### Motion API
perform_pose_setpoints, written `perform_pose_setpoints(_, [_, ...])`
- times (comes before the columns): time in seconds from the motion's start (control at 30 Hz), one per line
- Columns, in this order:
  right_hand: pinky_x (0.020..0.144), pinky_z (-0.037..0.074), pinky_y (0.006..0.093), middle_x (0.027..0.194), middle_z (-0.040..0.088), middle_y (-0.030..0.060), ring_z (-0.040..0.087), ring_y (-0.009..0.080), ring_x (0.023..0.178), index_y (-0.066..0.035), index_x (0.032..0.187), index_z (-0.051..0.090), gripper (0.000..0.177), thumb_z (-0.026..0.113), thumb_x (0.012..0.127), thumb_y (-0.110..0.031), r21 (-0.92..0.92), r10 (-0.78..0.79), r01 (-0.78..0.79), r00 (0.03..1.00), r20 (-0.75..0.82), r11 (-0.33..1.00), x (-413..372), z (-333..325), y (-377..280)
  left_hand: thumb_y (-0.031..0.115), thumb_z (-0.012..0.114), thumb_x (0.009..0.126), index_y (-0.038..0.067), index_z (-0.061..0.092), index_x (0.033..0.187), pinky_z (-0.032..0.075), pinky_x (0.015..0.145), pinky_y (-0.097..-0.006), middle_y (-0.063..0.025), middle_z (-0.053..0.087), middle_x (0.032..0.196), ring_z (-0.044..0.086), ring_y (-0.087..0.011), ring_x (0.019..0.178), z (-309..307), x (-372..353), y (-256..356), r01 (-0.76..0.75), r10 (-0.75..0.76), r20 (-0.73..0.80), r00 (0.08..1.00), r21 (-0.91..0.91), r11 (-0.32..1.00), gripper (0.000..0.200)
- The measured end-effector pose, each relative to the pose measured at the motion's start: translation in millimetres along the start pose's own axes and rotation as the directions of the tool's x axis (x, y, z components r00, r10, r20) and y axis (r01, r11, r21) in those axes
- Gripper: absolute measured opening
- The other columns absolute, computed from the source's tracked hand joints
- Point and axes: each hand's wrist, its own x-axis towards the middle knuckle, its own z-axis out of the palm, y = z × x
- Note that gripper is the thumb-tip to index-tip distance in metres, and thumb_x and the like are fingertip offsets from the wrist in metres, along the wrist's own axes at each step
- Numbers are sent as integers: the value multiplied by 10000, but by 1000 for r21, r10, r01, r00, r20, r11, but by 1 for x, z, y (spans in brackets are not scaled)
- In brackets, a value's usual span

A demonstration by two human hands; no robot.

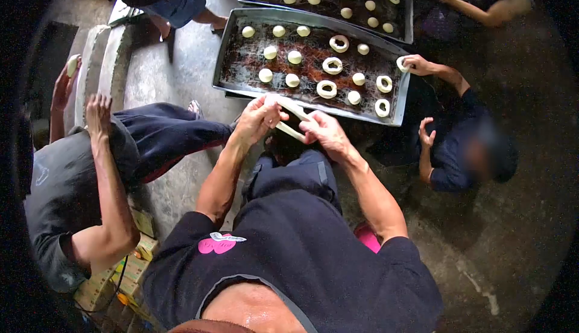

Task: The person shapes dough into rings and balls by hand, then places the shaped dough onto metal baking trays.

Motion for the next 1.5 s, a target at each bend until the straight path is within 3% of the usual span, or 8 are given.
perform_pose_setpoints(0.07, [607, 437, 210, 695, 552, -2, 535, 75, 616, -67, 855, 536, 142, 609, 853, -188, -102, -52, 42, 995, -89, 994, 20, -24, -14, 196, 579, 881, 25, 562, 958, 507, 689, -288, -27, 582, 784, 584, -110, 688, -18, 18, -23, 62, -76, -93, 993, -141, 988, 189])
perform_pose_setpoints(0.3, [638, 452, 300, 739, 594, 100, 566, 155, 670, 0, 850, 532, 319, 564, 844, -317, -642, -92, -124, 952, -293, 757, 143, -100, 34, 246, 568, 839, 9, 504, 1152, 478, 807, -366, -151, 550, 1063, 559, -247, 981, -138, 168, -101, 247, 125, -382, 916, 781, 573, 398])
perform_pose_setpoints(0.4, [618, 447, 288, 660, 575, 55, 549, 129, 629, -11, 822, 543, 425, 513, 876, -432, -613, -67, -219, 910, -408, 760, 179, -110, 38, 202, 557, 792, 1, 516, 965, 458, 730, -427, -160, 535, 872, 520, -353, 816, -205, 202, -153, 139, 534, 65, 843, 933, -333, 268])
perform_pose_setpoints(0.5, [632, 469, 310, 636, 600, 95, 600, 168, 626, 1, 850, 559, 467, 470, 885, -456, -495, -21, -151, 946, -325, 856, 205, -104, 49, 207, 563, 807, 29, 483, 886, 445, 684, -400, -176, 540, 813, 529, -346, 739, -153, 188, -106, 275, 239, -294, 926, 955, 110, 211])
perform_pose_setpoints(0.67, [584, 462, 288, 749, 604, 90, 600, 148, 594, 7, 910, 555, 483, 386, 928, -445, -102, 162, -192, 956, -246, 976, 257, -85, 104, 147, 580, 802, 17, 504, 1130, 482, 691, -298, -90, 611, 879, 594, -174, 783, -129, 91, -60, 167, 256, -655, 711, 511, 843, 361])
perform_pose_setpoints(0.87, [744, 451, 459, 915, 581, 258, 569, 413, 853, -3, 1070, 531, 295, 477, 855, -198, -829, -422, 164, 902, -93, 534, 273, -113, 143, 79, 567, 826, -33, 507, 1127, 490, 808, -319, -125, 594, 1050, 593, -190, 928, -148, -60, -65, 102, 16, -845, 535, 83, 991, 326])
perform_pose_setpoints(1.27, [643, 459, 438, 843, 517, 172, 534, 343, 808, -56, 921, 506, 184, 588, 772, -126, -984, -452, 178, 876, 168, -20, 284, -97, 129, 118, 596, 838, -10, 488, 1173, 468, 855, -318, -105, 572, 1113, 568, -185, 991, -94, -73, -76, 8, -22, -736, 677, -23, 1000, 374])
perform_pose_setpoints(1.5, [779, 470, 293, 962, 619, 137, 588, 171, 884, 19, 1157, 522, 404, 609, 832, -206, -307, -141, 196, 971, 193, 931, 124, 21, 17, 85, 630, 823, -10, 585, 1056, 499, 737, -237, -82, 624, 1011, 605, -142, 885, -53, -17, -35, -165, 155, -576, 802, 35, 986, 255])
